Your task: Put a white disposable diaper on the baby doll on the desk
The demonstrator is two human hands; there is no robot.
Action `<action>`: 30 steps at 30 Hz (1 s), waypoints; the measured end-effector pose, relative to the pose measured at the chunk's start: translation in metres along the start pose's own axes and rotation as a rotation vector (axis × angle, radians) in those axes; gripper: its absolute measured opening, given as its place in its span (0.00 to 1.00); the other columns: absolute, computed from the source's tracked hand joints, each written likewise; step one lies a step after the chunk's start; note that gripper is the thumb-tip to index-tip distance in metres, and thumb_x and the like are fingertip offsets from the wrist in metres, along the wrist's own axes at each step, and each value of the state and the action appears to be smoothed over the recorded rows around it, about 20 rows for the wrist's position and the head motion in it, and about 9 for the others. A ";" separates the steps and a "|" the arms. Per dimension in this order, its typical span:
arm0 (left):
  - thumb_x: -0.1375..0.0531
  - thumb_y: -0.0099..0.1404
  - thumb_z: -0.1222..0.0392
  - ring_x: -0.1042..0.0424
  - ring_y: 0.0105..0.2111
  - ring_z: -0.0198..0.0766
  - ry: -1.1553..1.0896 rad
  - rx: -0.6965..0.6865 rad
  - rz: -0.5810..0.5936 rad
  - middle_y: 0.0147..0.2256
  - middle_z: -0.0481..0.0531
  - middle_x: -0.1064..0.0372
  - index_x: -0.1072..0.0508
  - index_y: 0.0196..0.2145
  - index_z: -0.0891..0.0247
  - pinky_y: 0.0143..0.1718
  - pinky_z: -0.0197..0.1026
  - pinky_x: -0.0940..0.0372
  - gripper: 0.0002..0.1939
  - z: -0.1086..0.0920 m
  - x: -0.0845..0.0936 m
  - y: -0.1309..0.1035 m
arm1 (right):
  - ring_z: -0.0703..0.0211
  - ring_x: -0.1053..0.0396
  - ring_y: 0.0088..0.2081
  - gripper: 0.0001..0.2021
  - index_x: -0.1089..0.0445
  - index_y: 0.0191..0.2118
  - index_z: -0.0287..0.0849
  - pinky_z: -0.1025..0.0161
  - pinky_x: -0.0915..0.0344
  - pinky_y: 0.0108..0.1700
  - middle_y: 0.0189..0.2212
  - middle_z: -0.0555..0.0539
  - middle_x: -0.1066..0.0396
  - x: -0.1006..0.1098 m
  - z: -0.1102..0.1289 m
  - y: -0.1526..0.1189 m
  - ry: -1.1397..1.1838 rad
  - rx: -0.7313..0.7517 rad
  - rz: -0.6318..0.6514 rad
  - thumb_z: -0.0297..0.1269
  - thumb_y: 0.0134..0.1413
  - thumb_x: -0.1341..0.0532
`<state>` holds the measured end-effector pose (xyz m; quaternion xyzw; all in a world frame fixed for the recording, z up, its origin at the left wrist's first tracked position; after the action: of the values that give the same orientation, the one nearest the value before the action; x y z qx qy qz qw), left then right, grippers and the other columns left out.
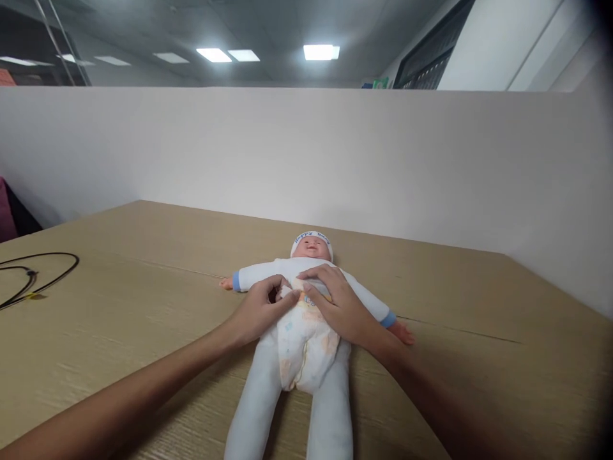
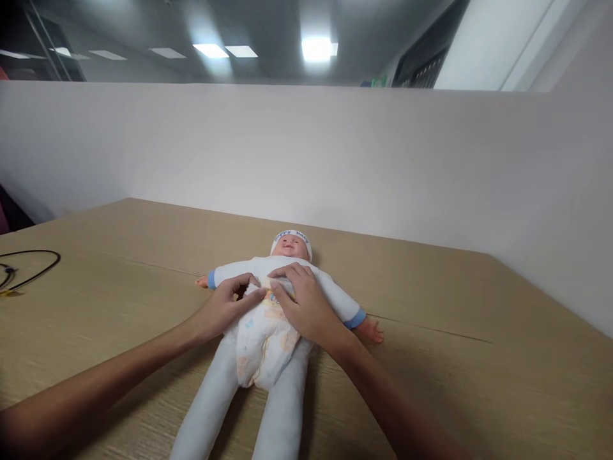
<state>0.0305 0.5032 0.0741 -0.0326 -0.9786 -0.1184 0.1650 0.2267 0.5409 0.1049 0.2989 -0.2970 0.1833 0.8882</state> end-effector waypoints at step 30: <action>0.43 0.73 0.31 0.36 0.31 0.37 -0.101 0.015 0.176 0.32 0.46 0.35 0.31 0.37 0.61 0.34 0.41 0.38 0.27 0.033 0.021 0.017 | 0.45 0.33 0.63 0.14 0.27 0.55 0.50 0.43 0.40 0.69 0.57 0.46 0.26 -0.003 0.001 -0.002 -0.012 -0.070 0.036 0.40 0.66 0.36</action>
<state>0.0018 0.5285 0.0549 -0.1230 -0.9799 -0.0944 0.1255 0.2247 0.5386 0.1031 0.2633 -0.3141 0.1868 0.8928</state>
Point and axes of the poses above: each hand's wrist, its own y-axis towards the middle knuckle, its own x-axis out of the back of the hand, z = x × y, the point moved 2 cm from there along y, towards the middle knuckle
